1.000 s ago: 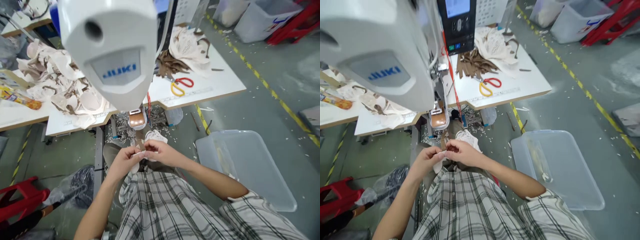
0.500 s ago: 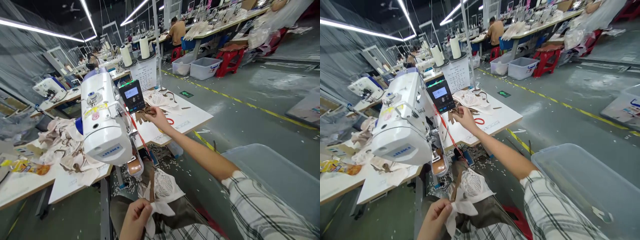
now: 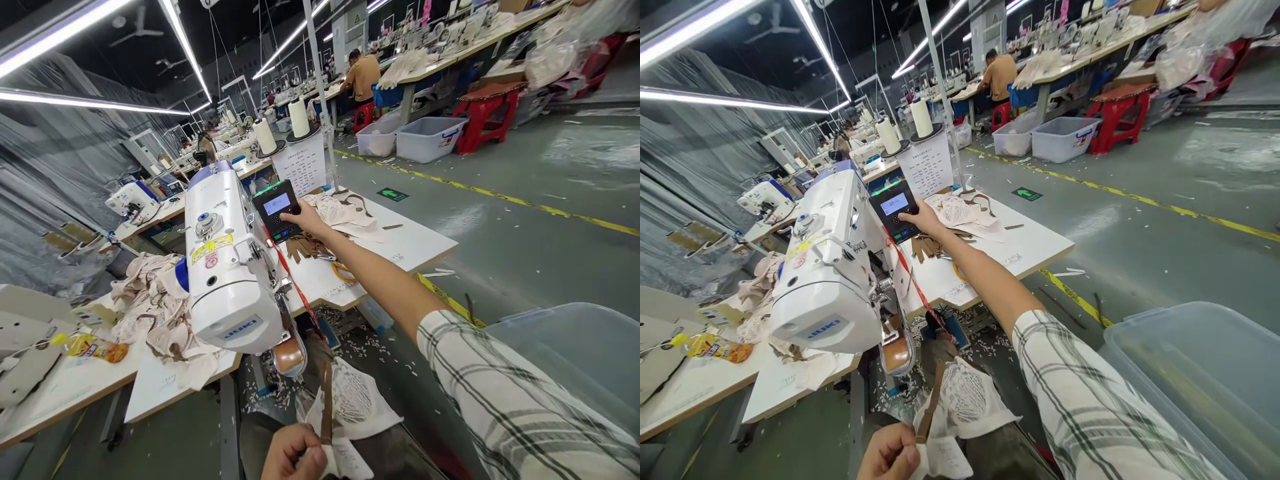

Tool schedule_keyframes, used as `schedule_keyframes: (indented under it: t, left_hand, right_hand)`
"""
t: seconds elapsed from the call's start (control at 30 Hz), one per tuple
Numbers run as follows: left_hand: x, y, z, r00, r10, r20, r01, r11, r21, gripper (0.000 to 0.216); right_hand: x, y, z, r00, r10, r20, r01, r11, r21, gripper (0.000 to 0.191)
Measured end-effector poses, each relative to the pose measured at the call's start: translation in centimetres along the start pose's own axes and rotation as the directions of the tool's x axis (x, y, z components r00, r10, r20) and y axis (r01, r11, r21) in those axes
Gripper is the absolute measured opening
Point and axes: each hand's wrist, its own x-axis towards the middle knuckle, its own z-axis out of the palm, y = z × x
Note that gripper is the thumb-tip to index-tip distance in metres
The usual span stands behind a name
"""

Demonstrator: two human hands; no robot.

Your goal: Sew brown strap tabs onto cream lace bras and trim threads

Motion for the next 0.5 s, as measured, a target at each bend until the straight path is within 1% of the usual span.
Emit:
schedule_keyframes:
  t: [0.07, 0.1, 0.13, 0.17, 0.2, 0.23, 0.27, 0.3, 0.33, 0.37, 0.4, 0.43, 0.5]
  left_hand:
    - [0.1, 0.6, -0.2, 0.994, 0.11, 0.002, -0.11, 0.992, 0.062, 0.055]
    - [0.1, 1.0, -0.3, 0.987, 0.161, -0.002, -0.16, 0.983, 0.085, 0.054]
    - [0.2, 1.4, -0.5, 0.98, 0.198, -0.009, -0.196, 0.976, 0.1, 0.054]
    - [0.3, 1.8, -0.8, 0.976, 0.217, -0.019, -0.214, 0.971, 0.104, 0.053]
    - [0.4, 2.2, -0.9, 0.975, 0.221, -0.031, -0.217, 0.971, 0.099, 0.053]
    - [0.4, 2.5, -1.1, 0.974, 0.221, -0.041, -0.217, 0.972, 0.089, 0.054]
    - [0.4, 2.7, -1.1, 0.974, 0.22, -0.046, -0.216, 0.973, 0.081, 0.053]
    - [0.5, 2.9, -1.1, 0.974, 0.22, -0.048, -0.216, 0.973, 0.077, 0.052]
    - [0.5, 3.0, -1.0, 0.973, 0.227, -0.047, -0.223, 0.972, 0.079, 0.05]
    - [0.5, 3.0, -0.7, 0.97, 0.239, -0.039, -0.235, 0.968, 0.085, 0.048]
    - [0.6, 3.0, -0.5, 0.967, 0.251, -0.03, -0.248, 0.964, 0.092, 0.046]
    - [0.7, 2.9, -0.1, 0.965, 0.261, -0.018, -0.258, 0.961, 0.096, 0.044]
    - [0.9, 2.7, 0.5, 0.963, 0.27, 0.02, -0.271, 0.96, 0.076, 0.04]
  right_hand:
    - [-0.1, -0.9, -0.7, 0.999, 0.039, -0.017, -0.039, 0.999, -0.004, 0.061]
    - [-0.7, -1.5, -1.1, 0.997, 0.055, -0.051, -0.055, 0.998, -0.017, 0.063]
    - [-2.0, -2.2, -1.5, 0.993, 0.06, -0.101, -0.064, 0.997, -0.034, 0.063]
    - [-4.1, -3.0, -1.8, 0.989, 0.06, -0.139, -0.066, 0.997, -0.042, 0.059]
    - [-7.0, -3.7, -2.0, 0.99, 0.052, -0.132, -0.059, 0.997, -0.051, 0.054]
    - [-10.6, -4.5, -2.2, 0.996, 0.05, -0.07, -0.052, 0.998, -0.022, 0.043]
    - [-14.8, -5.2, -2.3, 0.984, 0.068, 0.165, -0.075, 0.997, 0.033, 0.041]
    - [-19.2, -5.7, -2.5, 0.852, 0.069, 0.518, -0.123, 0.99, 0.07, 0.048]
    - [-23.6, -6.0, -2.7, 0.707, 0.064, 0.705, -0.151, 0.987, 0.062, 0.054]
    - [-27.6, -6.1, -3.0, 0.579, 0.061, 0.813, -0.171, 0.984, 0.048, 0.055]
    - [-31.1, -6.0, -3.2, 0.489, 0.064, 0.87, -0.191, 0.981, 0.036, 0.059]
    - [-33.9, -5.8, -3.3, 0.475, 0.085, 0.876, -0.241, 0.97, 0.036, 0.064]
    - [-37.4, -5.1, -2.9, 0.549, 0.158, 0.821, -0.348, 0.936, 0.052, 0.071]
